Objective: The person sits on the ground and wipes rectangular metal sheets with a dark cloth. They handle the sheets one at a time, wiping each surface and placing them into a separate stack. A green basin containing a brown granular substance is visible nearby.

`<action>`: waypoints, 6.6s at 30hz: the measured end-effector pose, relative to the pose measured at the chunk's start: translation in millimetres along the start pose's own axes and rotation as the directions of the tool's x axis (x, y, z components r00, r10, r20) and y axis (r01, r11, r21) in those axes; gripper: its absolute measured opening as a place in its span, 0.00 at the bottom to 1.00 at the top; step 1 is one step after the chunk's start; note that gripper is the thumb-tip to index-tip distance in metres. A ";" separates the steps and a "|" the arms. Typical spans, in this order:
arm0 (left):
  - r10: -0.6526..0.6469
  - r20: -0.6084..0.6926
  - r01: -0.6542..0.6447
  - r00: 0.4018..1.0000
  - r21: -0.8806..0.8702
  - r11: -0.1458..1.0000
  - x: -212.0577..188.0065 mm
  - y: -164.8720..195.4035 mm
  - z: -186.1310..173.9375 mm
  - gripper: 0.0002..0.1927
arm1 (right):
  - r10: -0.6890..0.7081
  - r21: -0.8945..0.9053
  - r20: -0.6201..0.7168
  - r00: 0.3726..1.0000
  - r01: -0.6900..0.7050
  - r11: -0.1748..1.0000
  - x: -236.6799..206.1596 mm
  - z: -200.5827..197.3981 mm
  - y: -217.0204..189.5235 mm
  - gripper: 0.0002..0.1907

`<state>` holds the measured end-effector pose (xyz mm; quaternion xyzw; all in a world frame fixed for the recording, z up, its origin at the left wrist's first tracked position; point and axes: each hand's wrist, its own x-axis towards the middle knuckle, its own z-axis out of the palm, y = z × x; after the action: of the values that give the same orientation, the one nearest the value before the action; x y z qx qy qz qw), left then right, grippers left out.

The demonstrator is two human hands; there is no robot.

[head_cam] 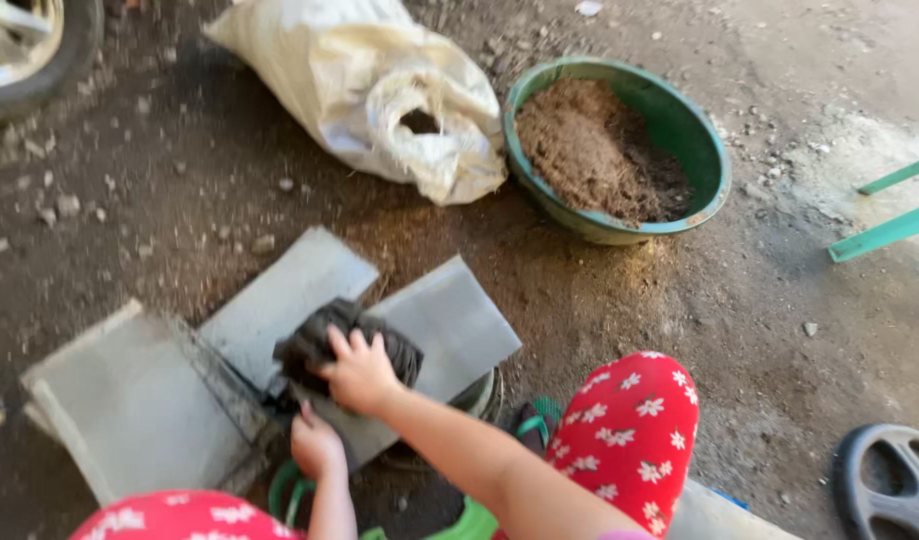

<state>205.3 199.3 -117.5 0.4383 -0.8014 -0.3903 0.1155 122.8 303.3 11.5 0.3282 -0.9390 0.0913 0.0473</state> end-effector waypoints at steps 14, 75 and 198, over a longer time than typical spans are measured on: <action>-0.014 0.078 0.014 0.997 0.005 1.000 -2.0 3.6 -2.5 0.28 | 0.591 -0.296 0.008 0.807 -0.562 0.772 -36.5 -44.7 258.8 0.19; -0.052 0.120 0.063 0.991 -0.088 0.994 -7.6 10.0 10.1 0.28 | 0.080 0.035 -0.148 0.986 -0.075 0.997 -111.3 -15.0 28.0 0.28; 0.060 0.187 0.149 0.981 -0.909 0.389 9.1 60.1 -38.6 0.09 | 0.816 0.936 -0.206 0.540 -0.133 0.325 -141.7 -102.3 177.9 0.22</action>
<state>183.5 190.5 -49.4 0.2840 -0.4472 -0.8101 0.2512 125.1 546.7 65.7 -0.0728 -0.7339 0.6513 0.1789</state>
